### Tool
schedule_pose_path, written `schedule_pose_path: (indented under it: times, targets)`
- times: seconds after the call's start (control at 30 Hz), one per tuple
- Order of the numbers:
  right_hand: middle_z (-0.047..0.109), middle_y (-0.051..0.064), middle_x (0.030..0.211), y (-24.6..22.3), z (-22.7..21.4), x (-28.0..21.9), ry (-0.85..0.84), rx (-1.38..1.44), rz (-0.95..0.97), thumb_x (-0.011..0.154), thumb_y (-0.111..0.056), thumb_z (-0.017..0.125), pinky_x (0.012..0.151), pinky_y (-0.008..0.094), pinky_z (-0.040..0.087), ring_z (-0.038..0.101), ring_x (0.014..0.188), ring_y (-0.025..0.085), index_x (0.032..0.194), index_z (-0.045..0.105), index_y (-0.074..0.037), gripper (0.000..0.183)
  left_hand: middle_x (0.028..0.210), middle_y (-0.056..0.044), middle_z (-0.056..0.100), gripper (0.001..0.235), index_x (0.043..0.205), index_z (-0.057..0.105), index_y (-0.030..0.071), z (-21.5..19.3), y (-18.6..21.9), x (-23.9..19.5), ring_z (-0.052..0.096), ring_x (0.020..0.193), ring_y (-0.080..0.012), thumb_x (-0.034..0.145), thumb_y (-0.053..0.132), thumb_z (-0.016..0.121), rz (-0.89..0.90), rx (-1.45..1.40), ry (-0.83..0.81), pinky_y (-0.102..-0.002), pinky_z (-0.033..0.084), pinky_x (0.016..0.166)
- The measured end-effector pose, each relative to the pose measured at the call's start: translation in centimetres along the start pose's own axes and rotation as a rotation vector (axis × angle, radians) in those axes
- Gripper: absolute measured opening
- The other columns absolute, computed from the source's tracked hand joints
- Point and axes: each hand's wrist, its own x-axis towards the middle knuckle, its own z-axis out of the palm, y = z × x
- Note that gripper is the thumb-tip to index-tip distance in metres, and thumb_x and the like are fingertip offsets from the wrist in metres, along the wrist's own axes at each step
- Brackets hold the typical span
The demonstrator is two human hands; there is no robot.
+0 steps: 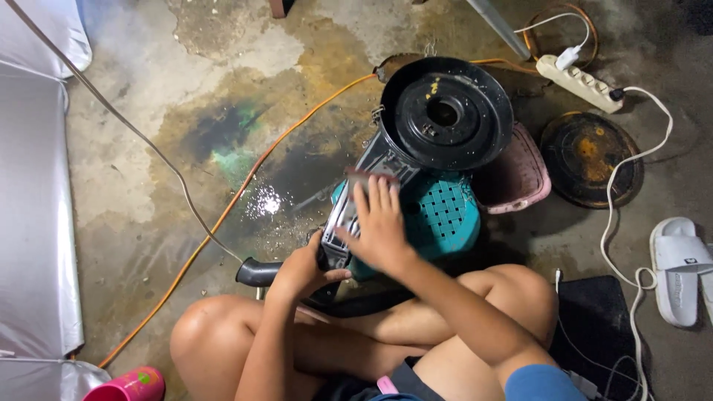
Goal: The person scrubs the exterior of a black appliance part with a red scrubbing pad while sitting on the floor. The part is held steady on a blue plastic stool during the cleaning process.
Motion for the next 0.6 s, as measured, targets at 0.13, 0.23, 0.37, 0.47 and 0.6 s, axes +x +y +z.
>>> schedule_pose_path:
  times: [0.13, 0.23, 0.37, 0.47, 0.6]
  targets:
    - [0.053, 0.038, 0.141, 1.9, 1.3, 0.5, -0.008, 0.043, 0.016, 0.094, -0.073, 0.044, 0.114, 0.064, 0.030, 0.049, 0.135, 0.054, 0.144, 0.053, 0.004, 0.092, 0.128, -0.030, 0.065, 0.115, 0.156, 0.029, 0.007, -0.4, 0.4, -0.1, 0.061, 0.125, -0.0439, 0.072, 0.062, 0.084, 0.007, -0.012, -0.016, -0.054, 0.050, 0.103]
    - [0.055, 0.033, 0.141, 3.0, 1.5, 1.2, 0.033, -0.029, 0.102, 0.096, -0.067, 0.052, 0.113, 0.060, 0.032, 0.051, 0.135, 0.049, 0.143, 0.054, 0.004, 0.085, 0.127, -0.030, 0.065, 0.114, 0.157, 0.029, 0.006, -0.6, 0.9, -0.8, 0.060, 0.126, -0.0445, 0.073, 0.061, 0.083, 0.000, -0.006, -0.006, -0.054, 0.049, 0.103]
    - [0.055, 0.035, 0.140, -0.3, -0.4, -0.1, 0.020, 0.053, -0.027, 0.092, -0.067, 0.052, 0.111, 0.063, 0.034, 0.050, 0.133, 0.053, 0.140, 0.056, 0.003, 0.085, 0.128, -0.030, 0.064, 0.114, 0.157, 0.028, 0.008, -0.2, 0.0, 0.1, 0.060, 0.126, -0.0451, 0.072, 0.060, 0.085, 0.021, 0.007, 0.004, -0.055, 0.049, 0.104]
    - [0.058, 0.031, 0.137, 2.7, 1.7, 1.1, 0.052, 0.061, -0.014, 0.093, -0.066, 0.054, 0.107, 0.061, 0.038, 0.054, 0.131, 0.049, 0.139, 0.058, 0.000, 0.081, 0.128, -0.030, 0.065, 0.114, 0.157, 0.028, 0.009, -0.5, 0.6, -0.5, 0.060, 0.127, -0.0438, 0.072, 0.060, 0.085, 0.001, 0.002, -0.009, -0.054, 0.049, 0.105]
    - [0.057, 0.036, 0.136, 3.6, 2.6, 1.8, 0.144, 0.018, 0.022, 0.097, -0.059, 0.057, 0.107, 0.064, 0.038, 0.054, 0.128, 0.055, 0.138, 0.057, 0.006, 0.077, 0.128, -0.030, 0.064, 0.113, 0.156, 0.028, 0.008, -1.1, 1.3, -1.0, 0.060, 0.126, -0.0443, 0.073, 0.059, 0.084, 0.010, -0.018, -0.017, -0.054, 0.049, 0.105]
